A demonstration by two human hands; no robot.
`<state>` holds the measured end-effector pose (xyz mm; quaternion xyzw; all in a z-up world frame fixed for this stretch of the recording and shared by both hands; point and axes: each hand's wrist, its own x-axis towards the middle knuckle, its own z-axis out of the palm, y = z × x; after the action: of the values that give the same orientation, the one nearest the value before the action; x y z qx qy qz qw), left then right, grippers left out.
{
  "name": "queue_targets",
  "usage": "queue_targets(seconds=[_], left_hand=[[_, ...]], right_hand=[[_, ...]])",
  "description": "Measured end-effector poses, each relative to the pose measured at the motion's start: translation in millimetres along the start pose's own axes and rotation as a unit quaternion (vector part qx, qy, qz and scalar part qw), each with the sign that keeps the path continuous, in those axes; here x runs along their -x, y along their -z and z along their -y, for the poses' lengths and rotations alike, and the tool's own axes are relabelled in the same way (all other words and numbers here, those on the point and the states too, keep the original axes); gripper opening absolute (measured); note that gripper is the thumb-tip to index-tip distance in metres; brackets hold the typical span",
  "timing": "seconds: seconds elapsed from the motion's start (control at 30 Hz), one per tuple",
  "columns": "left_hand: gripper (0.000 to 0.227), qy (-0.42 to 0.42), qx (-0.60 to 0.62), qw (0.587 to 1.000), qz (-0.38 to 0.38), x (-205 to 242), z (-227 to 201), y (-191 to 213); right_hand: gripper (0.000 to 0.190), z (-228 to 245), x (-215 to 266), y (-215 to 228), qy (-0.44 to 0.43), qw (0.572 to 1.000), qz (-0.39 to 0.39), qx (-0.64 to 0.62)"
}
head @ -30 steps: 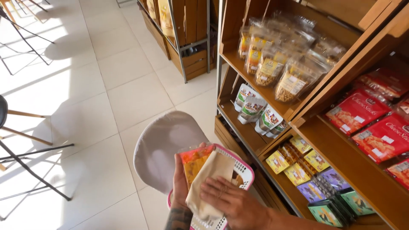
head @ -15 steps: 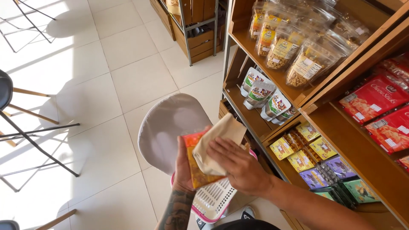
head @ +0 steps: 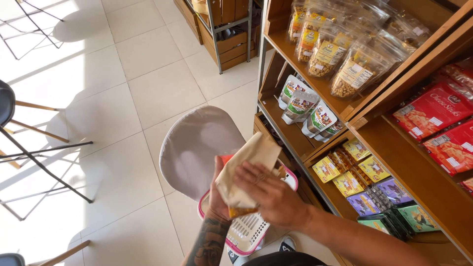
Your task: Wiping snack packages from a store shelf with a cloth and placing them into a shopping basket.
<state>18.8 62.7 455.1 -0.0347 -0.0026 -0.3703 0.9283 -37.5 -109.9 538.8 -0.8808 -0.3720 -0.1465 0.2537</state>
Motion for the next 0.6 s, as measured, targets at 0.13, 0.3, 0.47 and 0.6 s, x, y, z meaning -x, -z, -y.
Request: queue_targets(seconds=[0.13, 0.3, 0.47, 0.6], left_hand=[[0.076, 0.043, -0.09, 0.986, 0.136, -9.9, 7.1, -23.8], [0.069, -0.104, -0.107, 0.988, -0.041, -5.8, 7.8, -29.4], [0.069, -0.075, -0.038, 0.995, -0.054, -10.6, 7.3, 33.6], [0.044, -0.197, -0.251, 0.915, -0.248, -9.4, 15.7, -26.6]], right_hand=[[0.062, 23.9, 15.9, -14.1, 0.062, 0.997, 0.013, -0.052], [0.072, 21.1, 26.6, -25.6, 0.032, 0.995, -0.013, -0.098], [0.081, 0.9, 23.5, -40.9, -0.132, 0.961, -0.11, -0.218], [0.07, -30.6, 30.3, -50.1, -0.352, 0.829, -0.16, -0.405]])
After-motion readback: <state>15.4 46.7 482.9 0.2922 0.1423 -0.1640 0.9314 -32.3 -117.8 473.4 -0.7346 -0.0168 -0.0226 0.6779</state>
